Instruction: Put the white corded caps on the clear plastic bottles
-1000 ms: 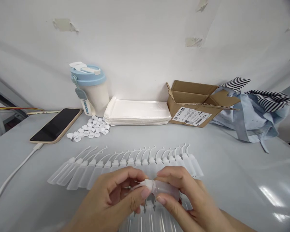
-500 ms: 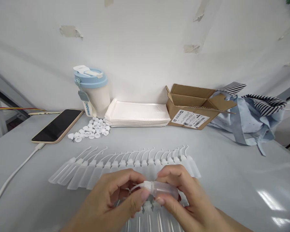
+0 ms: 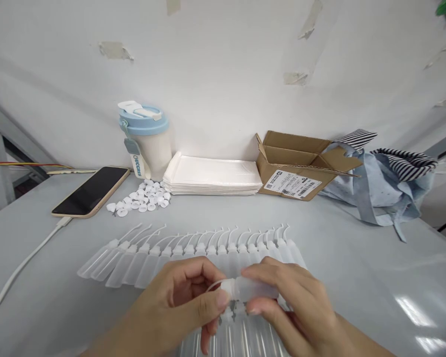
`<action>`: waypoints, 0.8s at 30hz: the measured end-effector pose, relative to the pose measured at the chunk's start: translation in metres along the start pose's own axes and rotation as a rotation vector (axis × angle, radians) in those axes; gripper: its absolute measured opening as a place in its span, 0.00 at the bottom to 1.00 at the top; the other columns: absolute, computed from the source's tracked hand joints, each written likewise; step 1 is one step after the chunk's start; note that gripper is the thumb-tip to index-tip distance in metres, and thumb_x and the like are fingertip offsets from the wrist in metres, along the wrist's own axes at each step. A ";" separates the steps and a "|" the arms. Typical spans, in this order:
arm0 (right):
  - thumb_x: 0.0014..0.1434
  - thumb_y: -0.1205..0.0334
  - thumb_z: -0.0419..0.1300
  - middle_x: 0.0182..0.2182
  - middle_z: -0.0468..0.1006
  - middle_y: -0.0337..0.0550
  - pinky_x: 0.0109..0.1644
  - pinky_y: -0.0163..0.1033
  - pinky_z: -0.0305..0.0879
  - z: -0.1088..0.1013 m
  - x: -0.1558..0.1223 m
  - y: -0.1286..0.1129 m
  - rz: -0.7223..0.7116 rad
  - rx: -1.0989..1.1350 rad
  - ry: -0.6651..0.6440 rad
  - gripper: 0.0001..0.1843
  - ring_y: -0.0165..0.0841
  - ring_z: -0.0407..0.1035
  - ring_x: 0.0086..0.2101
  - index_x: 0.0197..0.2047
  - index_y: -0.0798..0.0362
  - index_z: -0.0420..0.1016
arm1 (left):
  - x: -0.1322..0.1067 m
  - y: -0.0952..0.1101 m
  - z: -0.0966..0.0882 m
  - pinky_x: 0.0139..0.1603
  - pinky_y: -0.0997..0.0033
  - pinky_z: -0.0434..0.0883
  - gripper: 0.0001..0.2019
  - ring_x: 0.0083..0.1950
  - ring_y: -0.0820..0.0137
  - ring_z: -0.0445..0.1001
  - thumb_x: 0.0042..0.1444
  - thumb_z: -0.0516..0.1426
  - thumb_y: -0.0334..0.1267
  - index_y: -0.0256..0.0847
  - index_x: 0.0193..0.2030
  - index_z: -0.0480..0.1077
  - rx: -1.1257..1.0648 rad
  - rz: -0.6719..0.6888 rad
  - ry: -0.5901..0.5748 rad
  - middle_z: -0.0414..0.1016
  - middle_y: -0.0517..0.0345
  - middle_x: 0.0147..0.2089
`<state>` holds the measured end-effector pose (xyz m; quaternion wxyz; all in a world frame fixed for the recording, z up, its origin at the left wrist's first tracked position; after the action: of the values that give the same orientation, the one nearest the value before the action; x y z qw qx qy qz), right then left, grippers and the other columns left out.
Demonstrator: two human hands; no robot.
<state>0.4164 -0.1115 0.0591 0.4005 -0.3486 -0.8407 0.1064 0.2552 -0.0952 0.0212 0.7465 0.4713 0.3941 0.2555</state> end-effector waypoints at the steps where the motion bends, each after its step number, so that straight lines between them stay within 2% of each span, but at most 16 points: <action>1: 0.68 0.57 0.50 0.22 0.75 0.40 0.23 0.32 0.64 0.000 0.001 0.001 0.050 0.050 -0.008 0.14 0.28 0.68 0.20 0.40 0.57 0.71 | -0.001 -0.001 0.000 0.25 0.79 0.68 0.13 0.23 0.77 0.65 0.54 0.60 0.47 0.39 0.32 0.72 0.050 0.033 0.025 0.66 0.65 0.22; 5: 0.66 0.57 0.52 0.21 0.74 0.38 0.20 0.30 0.59 0.004 -0.001 0.012 0.302 0.236 -0.109 0.14 0.28 0.67 0.20 0.36 0.55 0.73 | -0.006 0.002 0.001 0.27 0.78 0.68 0.09 0.27 0.74 0.66 0.57 0.57 0.44 0.43 0.32 0.72 0.369 0.235 0.149 0.67 0.63 0.27; 8: 0.65 0.59 0.53 0.23 0.74 0.39 0.21 0.31 0.60 0.010 -0.004 0.018 0.402 0.318 -0.151 0.12 0.29 0.67 0.23 0.36 0.55 0.74 | -0.007 0.004 -0.001 0.31 0.77 0.67 0.08 0.30 0.73 0.69 0.57 0.56 0.43 0.44 0.31 0.71 0.558 0.285 0.235 0.69 0.63 0.28; 10: 0.65 0.60 0.53 0.23 0.73 0.39 0.23 0.32 0.62 0.011 -0.004 0.019 0.357 0.322 -0.123 0.10 0.29 0.66 0.23 0.38 0.55 0.73 | -0.005 0.004 -0.002 0.29 0.78 0.67 0.08 0.31 0.72 0.69 0.58 0.55 0.45 0.44 0.33 0.71 0.540 0.232 0.209 0.69 0.63 0.29; 13: 0.66 0.61 0.52 0.24 0.72 0.41 0.25 0.34 0.63 0.010 -0.002 0.014 0.171 0.265 -0.040 0.10 0.29 0.65 0.24 0.42 0.57 0.72 | -0.003 0.005 -0.003 0.29 0.79 0.67 0.11 0.30 0.73 0.68 0.59 0.54 0.48 0.44 0.35 0.71 0.439 0.164 0.107 0.68 0.63 0.30; 17: 0.66 0.64 0.53 0.28 0.75 0.46 0.28 0.34 0.67 0.007 0.000 0.008 -0.034 0.191 0.007 0.10 0.31 0.69 0.28 0.47 0.59 0.70 | -0.003 0.006 -0.002 0.32 0.78 0.68 0.15 0.29 0.74 0.69 0.61 0.52 0.50 0.42 0.31 0.69 0.386 0.077 -0.008 0.68 0.64 0.27; 21: 0.67 0.59 0.52 0.23 0.74 0.41 0.22 0.32 0.63 0.003 0.000 0.005 -0.035 0.091 0.000 0.11 0.29 0.65 0.21 0.46 0.56 0.69 | -0.005 0.005 0.003 0.31 0.76 0.68 0.21 0.28 0.72 0.72 0.62 0.49 0.53 0.41 0.26 0.67 0.413 0.018 -0.092 0.70 0.63 0.25; 24: 0.68 0.55 0.49 0.22 0.75 0.39 0.22 0.33 0.63 0.000 0.000 0.003 -0.004 0.025 -0.019 0.12 0.29 0.66 0.19 0.44 0.54 0.68 | -0.007 0.006 0.004 0.28 0.78 0.65 0.21 0.25 0.73 0.70 0.63 0.47 0.51 0.41 0.24 0.66 0.530 0.127 -0.010 0.67 0.63 0.23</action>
<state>0.4176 -0.1096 0.0581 0.3971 -0.3409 -0.8437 0.1194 0.2551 -0.0999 0.0296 0.5814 0.6752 0.4133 0.1875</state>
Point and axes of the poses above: each hand's wrist, its own x-axis towards the middle knuckle, its own z-axis out of the palm, y = z × x, the point moved 4 cm from there along x, towards the middle knuckle
